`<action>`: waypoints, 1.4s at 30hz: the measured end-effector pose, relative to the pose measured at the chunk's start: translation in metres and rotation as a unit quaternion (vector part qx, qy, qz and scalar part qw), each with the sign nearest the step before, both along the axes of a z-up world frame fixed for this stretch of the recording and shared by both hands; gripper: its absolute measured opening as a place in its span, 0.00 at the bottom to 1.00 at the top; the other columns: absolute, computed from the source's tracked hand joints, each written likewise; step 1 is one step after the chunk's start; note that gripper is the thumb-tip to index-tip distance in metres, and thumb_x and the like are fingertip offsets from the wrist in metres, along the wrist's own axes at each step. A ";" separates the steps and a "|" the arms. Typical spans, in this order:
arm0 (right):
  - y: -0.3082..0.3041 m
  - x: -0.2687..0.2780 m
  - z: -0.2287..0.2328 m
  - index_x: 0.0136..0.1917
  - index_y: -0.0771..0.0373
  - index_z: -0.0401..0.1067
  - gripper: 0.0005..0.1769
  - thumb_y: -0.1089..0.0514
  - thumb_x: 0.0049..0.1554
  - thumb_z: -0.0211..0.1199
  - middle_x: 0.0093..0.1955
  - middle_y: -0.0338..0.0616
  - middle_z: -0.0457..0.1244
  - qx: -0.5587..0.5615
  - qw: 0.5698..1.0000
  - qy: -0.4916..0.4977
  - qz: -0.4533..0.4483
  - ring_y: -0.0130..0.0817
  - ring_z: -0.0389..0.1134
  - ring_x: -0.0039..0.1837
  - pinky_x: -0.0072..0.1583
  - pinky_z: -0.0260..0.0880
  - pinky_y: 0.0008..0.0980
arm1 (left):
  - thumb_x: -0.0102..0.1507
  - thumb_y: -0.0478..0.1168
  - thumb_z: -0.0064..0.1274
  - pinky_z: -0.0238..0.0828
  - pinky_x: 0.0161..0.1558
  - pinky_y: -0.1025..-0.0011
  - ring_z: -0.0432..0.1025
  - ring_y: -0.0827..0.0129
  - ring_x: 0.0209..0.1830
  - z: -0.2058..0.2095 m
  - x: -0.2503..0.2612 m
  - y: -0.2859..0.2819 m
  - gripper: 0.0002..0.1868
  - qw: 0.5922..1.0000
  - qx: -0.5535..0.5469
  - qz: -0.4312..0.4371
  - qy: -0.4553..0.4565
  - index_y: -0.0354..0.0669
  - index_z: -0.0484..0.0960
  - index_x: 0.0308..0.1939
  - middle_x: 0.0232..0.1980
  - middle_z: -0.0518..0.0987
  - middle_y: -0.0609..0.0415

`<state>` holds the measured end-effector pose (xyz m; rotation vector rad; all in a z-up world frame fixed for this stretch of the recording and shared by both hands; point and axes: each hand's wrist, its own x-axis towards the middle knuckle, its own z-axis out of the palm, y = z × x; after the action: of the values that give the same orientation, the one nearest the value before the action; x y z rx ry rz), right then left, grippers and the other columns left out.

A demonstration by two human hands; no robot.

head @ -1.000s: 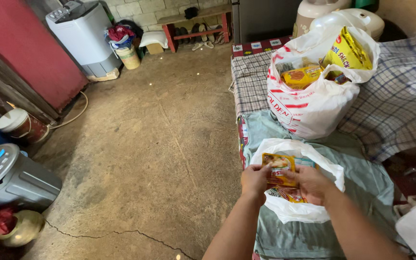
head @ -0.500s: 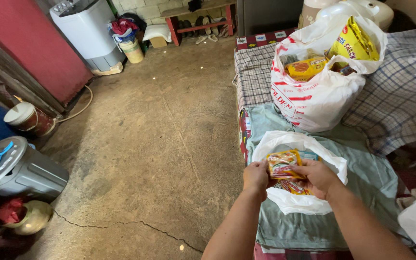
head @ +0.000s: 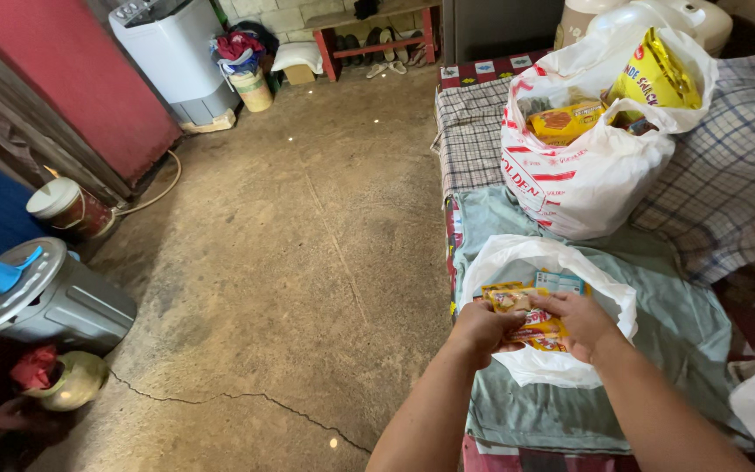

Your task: The person repeatedly picks small snack packets from a white plastic bag on a bed and places them onto a wooden shelf. The person handles the packets one at a time, moving between the bag and the shelf multiple times.

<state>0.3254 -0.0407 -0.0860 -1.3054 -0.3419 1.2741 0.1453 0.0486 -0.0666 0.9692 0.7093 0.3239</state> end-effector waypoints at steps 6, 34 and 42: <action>0.007 0.025 -0.022 0.56 0.70 0.71 0.23 0.46 0.64 0.62 0.47 0.49 0.69 0.031 0.999 0.005 -0.022 0.36 0.71 0.43 0.42 0.72 0.35 | 0.62 0.33 0.61 0.85 0.35 0.65 0.82 0.64 0.36 0.007 0.003 -0.001 0.14 0.997 -0.015 0.072 -0.005 0.38 0.81 0.52 0.43 0.85 0.49; 0.001 0.008 0.040 0.55 0.66 0.82 0.17 0.53 0.59 0.64 0.47 0.46 0.74 -0.011 0.935 -0.295 0.195 0.31 0.73 0.47 0.48 0.74 0.32 | 0.59 0.42 0.67 0.76 0.39 0.74 0.79 0.68 0.39 0.009 0.003 0.014 0.25 0.987 0.155 -0.009 0.051 0.26 0.82 0.54 0.44 0.85 0.49; 0.004 -0.001 0.051 0.52 0.61 0.76 0.14 0.51 0.57 0.63 0.44 0.41 0.69 0.034 0.997 0.001 0.063 0.28 0.70 0.41 0.44 0.75 0.32 | 0.64 0.38 0.61 0.84 0.36 0.64 0.82 0.61 0.35 0.024 0.007 0.015 0.12 0.992 -0.011 0.126 -0.025 0.32 0.79 0.46 0.40 0.83 0.47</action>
<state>0.3239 -0.0370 -0.0346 -1.2397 -0.4684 1.3567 0.1525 0.0631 -0.0424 0.8481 0.7901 0.5578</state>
